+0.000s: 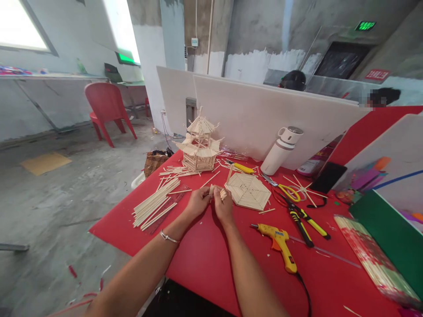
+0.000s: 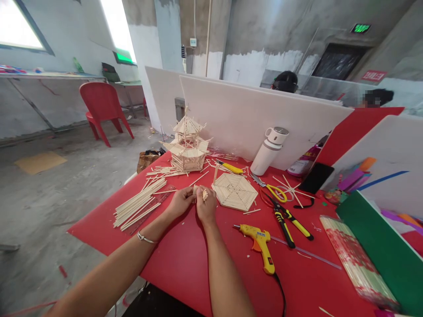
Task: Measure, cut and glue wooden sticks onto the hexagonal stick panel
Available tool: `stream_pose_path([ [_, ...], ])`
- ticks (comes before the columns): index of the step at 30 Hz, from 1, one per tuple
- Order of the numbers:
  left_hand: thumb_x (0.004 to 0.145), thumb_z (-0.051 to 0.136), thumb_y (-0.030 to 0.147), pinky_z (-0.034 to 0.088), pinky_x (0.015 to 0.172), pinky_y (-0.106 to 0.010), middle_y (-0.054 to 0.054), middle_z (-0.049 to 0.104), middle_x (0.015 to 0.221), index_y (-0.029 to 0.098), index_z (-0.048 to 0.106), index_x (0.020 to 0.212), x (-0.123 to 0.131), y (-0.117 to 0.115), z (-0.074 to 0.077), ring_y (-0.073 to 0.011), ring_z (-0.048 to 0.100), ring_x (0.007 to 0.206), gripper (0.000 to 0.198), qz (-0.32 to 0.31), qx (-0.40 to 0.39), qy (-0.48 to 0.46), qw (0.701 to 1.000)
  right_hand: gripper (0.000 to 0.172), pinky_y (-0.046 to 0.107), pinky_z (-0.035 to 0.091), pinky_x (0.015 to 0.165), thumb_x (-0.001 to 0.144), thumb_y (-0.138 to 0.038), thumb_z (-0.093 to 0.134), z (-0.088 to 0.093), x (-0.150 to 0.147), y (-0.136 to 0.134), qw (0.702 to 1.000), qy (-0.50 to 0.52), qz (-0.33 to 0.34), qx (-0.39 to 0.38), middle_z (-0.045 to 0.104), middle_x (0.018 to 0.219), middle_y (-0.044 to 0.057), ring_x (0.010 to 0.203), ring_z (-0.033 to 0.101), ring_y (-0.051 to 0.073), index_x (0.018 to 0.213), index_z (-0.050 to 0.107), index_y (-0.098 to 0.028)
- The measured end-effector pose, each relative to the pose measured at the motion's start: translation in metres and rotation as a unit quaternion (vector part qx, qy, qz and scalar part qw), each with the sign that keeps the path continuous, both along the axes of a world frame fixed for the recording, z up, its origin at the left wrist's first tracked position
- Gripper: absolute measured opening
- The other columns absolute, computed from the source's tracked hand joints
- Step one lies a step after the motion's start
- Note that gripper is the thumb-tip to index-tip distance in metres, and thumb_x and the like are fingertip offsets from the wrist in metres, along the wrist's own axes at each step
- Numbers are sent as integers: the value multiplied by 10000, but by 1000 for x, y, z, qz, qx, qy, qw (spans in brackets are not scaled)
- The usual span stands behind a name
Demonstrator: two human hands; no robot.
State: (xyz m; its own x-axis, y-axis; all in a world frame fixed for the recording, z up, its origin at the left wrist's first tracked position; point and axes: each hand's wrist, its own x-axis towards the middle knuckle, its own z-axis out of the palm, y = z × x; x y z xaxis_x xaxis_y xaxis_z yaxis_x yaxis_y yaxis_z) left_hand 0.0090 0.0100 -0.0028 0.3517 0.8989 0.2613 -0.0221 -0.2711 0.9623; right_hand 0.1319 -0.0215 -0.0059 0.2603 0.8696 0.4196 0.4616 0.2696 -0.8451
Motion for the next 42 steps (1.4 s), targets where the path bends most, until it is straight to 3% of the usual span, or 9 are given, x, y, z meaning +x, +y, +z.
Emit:
stream_pose_path([
  [12, 763, 580, 145, 478, 721, -259, -35, 714, 802, 113, 710, 907, -5, 1, 8, -149, 617, 722, 197, -63, -13, -2, 998, 447, 367, 421, 967, 1040, -433, 319, 16, 0, -4, 991, -113, 72, 15, 727, 1102, 73, 1052, 623, 219, 1120, 704, -221],
  [24, 688, 518, 62, 502, 764, -268, -15, 707, 750, 122, 691, 798, -17, 1, 15, -152, 624, 756, 213, -138, 4, 73, 988, 477, 415, 411, 1030, 998, -525, 400, 2, 3, -4, 989, -130, 64, -11, 679, 1224, 84, 1152, 554, 247, 1291, 620, -220],
  [33, 697, 544, 73, 495, 778, -273, -18, 710, 771, 122, 700, 798, -17, 2, 13, -159, 623, 779, 193, -130, 8, 76, 989, 436, 399, 414, 1020, 1004, -502, 412, 3, 4, -3, 987, -139, 80, 6, 690, 1202, 73, 1119, 583, 230, 1247, 649, -228],
  [42, 748, 617, 179, 493, 723, -273, -18, 660, 656, 114, 688, 737, -15, 3, 6, -142, 593, 673, 96, -118, -32, 44, 992, 431, 385, 409, 1040, 1030, -466, 355, 4, 4, -3, 988, -120, 101, 15, 674, 1267, 59, 1164, 578, 210, 1256, 652, -250],
])
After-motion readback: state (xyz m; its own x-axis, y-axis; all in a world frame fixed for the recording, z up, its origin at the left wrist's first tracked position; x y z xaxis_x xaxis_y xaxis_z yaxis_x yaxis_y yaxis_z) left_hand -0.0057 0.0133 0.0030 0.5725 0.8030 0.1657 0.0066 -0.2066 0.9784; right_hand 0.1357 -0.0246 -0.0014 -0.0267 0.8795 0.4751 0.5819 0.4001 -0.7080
